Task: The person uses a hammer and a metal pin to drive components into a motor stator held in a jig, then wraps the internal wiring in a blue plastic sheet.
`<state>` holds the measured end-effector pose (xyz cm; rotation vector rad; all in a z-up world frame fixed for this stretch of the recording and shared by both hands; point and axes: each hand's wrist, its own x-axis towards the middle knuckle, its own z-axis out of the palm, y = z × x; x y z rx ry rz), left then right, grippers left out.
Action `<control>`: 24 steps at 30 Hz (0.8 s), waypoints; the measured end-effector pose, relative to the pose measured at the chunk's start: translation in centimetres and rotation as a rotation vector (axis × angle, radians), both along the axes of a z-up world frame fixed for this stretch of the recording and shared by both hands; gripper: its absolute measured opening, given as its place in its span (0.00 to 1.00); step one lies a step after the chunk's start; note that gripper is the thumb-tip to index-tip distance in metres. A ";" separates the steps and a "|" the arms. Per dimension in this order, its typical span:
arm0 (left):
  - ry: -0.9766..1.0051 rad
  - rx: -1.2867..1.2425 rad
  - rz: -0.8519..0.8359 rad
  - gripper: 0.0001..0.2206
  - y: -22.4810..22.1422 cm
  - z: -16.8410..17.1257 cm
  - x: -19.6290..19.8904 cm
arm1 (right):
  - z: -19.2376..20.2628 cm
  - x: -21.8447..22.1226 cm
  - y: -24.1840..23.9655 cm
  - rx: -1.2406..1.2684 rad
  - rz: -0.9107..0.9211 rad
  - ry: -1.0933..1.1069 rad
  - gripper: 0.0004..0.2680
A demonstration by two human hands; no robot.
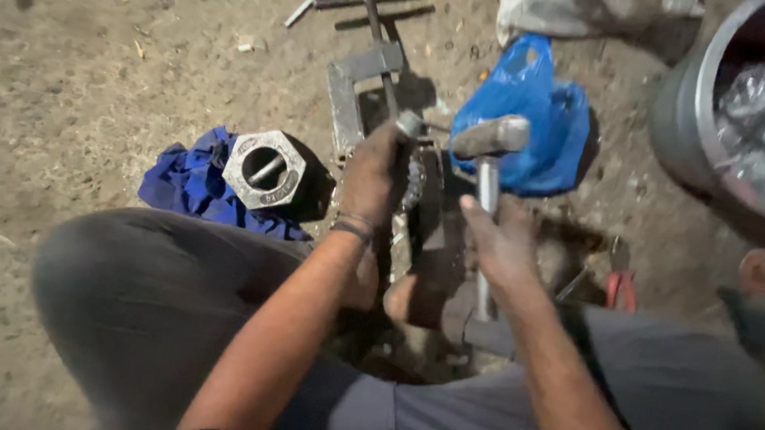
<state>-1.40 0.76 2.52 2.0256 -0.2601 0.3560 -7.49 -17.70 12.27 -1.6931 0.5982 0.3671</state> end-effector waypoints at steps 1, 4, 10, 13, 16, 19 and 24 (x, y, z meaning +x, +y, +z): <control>-0.013 0.032 -0.018 0.12 -0.1 0.1 0.2 | 1.3 0.4 -0.4 -0.003 0.024 -0.066 0.11; -0.047 0.110 -0.039 0.13 -0.5 -0.3 0.7 | 6.0 0.9 -2.7 -0.056 0.011 -0.279 0.08; 0.049 0.105 0.037 0.13 -0.8 -1.3 0.3 | 5.9 1.7 -1.1 -0.278 0.390 -0.753 0.11; -0.051 0.080 0.024 0.15 -0.5 -0.8 0.2 | 5.1 1.0 -1.0 -0.411 0.499 -0.751 0.11; 0.055 0.052 0.109 0.12 -0.4 -0.8 0.4 | 3.9 -0.9 -0.4 -0.221 0.232 -0.355 0.10; 0.279 -0.034 0.271 0.09 -0.2 -2.0 1.4 | 2.3 -1.6 -0.8 -0.023 0.010 -0.089 0.12; 0.149 -0.218 0.343 0.09 0.9 -2.6 1.9 | 0.8 -1.0 -2.3 0.124 -0.107 -0.070 0.11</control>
